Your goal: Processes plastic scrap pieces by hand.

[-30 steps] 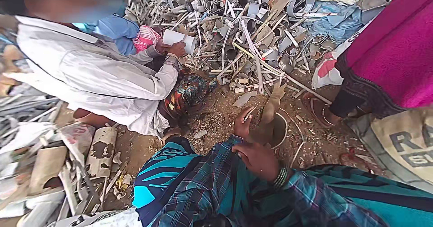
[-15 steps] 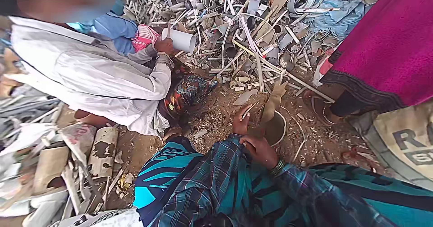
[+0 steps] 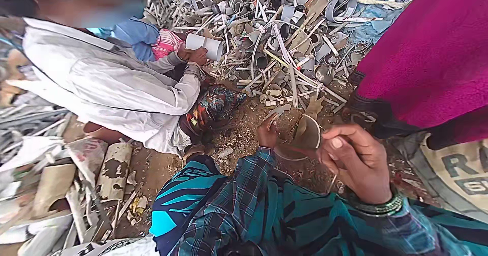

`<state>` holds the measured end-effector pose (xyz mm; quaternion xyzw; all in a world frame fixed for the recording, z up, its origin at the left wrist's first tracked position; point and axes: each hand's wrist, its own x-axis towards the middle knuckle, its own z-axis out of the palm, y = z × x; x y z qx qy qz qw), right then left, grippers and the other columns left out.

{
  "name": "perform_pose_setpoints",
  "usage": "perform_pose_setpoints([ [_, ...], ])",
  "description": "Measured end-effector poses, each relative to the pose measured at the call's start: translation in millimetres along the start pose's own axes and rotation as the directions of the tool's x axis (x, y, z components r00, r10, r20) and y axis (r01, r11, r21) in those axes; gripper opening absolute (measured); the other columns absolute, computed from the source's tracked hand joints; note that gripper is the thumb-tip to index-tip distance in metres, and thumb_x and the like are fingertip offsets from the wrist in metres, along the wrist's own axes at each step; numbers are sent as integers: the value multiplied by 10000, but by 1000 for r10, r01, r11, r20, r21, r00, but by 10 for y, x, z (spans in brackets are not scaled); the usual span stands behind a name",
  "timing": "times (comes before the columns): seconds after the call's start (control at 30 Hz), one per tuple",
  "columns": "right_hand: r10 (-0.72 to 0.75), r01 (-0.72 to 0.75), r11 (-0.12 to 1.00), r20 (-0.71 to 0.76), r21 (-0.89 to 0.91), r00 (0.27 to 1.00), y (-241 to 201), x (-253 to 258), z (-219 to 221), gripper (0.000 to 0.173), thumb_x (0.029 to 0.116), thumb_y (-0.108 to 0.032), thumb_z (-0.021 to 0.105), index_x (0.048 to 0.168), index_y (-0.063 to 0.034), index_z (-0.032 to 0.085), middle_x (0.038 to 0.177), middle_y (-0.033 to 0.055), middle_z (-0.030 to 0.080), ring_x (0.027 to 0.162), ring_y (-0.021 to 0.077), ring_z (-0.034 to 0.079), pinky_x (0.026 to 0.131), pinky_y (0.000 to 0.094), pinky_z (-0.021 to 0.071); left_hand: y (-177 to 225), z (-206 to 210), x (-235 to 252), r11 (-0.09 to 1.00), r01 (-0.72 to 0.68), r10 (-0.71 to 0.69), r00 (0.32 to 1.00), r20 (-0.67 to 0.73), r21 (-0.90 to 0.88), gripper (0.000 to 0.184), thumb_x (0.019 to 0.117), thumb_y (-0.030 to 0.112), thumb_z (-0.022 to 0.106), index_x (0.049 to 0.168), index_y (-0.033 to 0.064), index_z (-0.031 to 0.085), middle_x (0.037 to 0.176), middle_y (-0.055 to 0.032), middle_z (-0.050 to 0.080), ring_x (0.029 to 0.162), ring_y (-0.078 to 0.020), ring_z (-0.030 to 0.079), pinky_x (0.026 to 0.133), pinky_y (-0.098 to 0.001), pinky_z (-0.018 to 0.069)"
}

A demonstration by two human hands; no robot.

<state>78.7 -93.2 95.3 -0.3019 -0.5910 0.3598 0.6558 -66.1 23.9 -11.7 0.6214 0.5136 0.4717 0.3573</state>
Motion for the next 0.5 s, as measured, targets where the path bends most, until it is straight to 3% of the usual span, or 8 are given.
perform_pose_setpoints([
  [0.07, 27, -27, 999, 7, -37, 1000, -95, 27, -105, 159, 1081, -228, 506, 1125, -185, 653, 707, -182, 538, 572, -89, 512, 515, 85, 453, 164, -26, 1, 996, -86, 86, 995, -49, 2, 324, 968, -71, 513, 1260, -121, 645, 1214, -298, 677, 1180, -349, 659, 1075, -407, 459],
  [0.13, 187, -180, 969, 24, -171, 982, -109, 67, -153, 220, 1006, -104, 468, 1082, -91, 673, 671, -176, 507, 506, -94, 463, 465, 87, 412, 253, -22, -16, 984, -176, 175, 982, -63, -5, 328, 954, -82, 521, 1251, -113, 657, 1211, -290, 683, 1169, -358, 666, 1065, -435, 472],
  [0.2, 139, -142, 978, -30, -151, 990, -188, 121, -175, 193, 1011, -96, 476, 1080, -120, 654, 687, -184, 531, 506, -92, 473, 462, 87, 427, 260, 31, -19, 976, -207, 201, 975, -91, -64, 330, 946, -89, 519, 1246, -133, 649, 1236, -295, 671, 1204, -344, 653, 1083, -402, 462],
  [0.3, -79, 76, 996, -74, -41, 994, -447, 127, -302, 143, 1050, -286, 573, 1130, -255, 687, 719, -163, 587, 555, -54, 531, 514, 110, 478, 251, 65, -31, 957, -3, -52, 982, -181, -291, 331, 983, -94, 468, 1283, -193, 570, 1313, -326, 605, 1273, -271, 587, 1108, -317, 415],
  [0.37, -171, 171, 985, -104, -11, 980, -573, 105, -377, 154, 1032, -336, 601, 1138, -279, 697, 747, -150, 623, 585, -37, 558, 562, 128, 501, 271, 29, 22, 894, 208, -316, 921, -230, -397, 340, 1021, -87, 447, 1343, -165, 523, 1401, -292, 548, 1310, -232, 529, 1113, -300, 384],
  [0.4, -189, 189, 982, -126, -11, 974, -578, 94, -397, 142, 1021, -327, 618, 1132, -285, 698, 759, -145, 635, 597, -29, 568, 584, 137, 512, 150, 16, 64, 886, 272, -385, 882, -271, -375, 346, 1028, -81, 456, 1364, -139, 518, 1417, -277, 539, 1312, -244, 519, 1106, -320, 386],
  [0.47, -180, 175, 984, -183, -42, 967, -451, 89, -423, 121, 995, -278, 662, 1108, -288, 705, 794, -149, 657, 634, -27, 593, 622, 141, 530, -660, 80, 178, 965, 213, -260, 851, -457, -152, 364, 965, -87, 523, 1323, -117, 578, 1344, -298, 593, 1231, -323, 599, 999, -361, 501],
  [0.5, -152, 142, 988, -227, -60, 962, -335, 90, -431, 123, 977, -237, 680, 1085, -288, 711, 799, -158, 660, 646, -29, 600, 637, 142, 537, -977, 50, 252, 952, 288, -303, 840, -450, -104, 433, 932, -117, 529, 1363, -91, 557, 1392, -297, 557, 1255, -353, 576, 997, -401, 493],
])
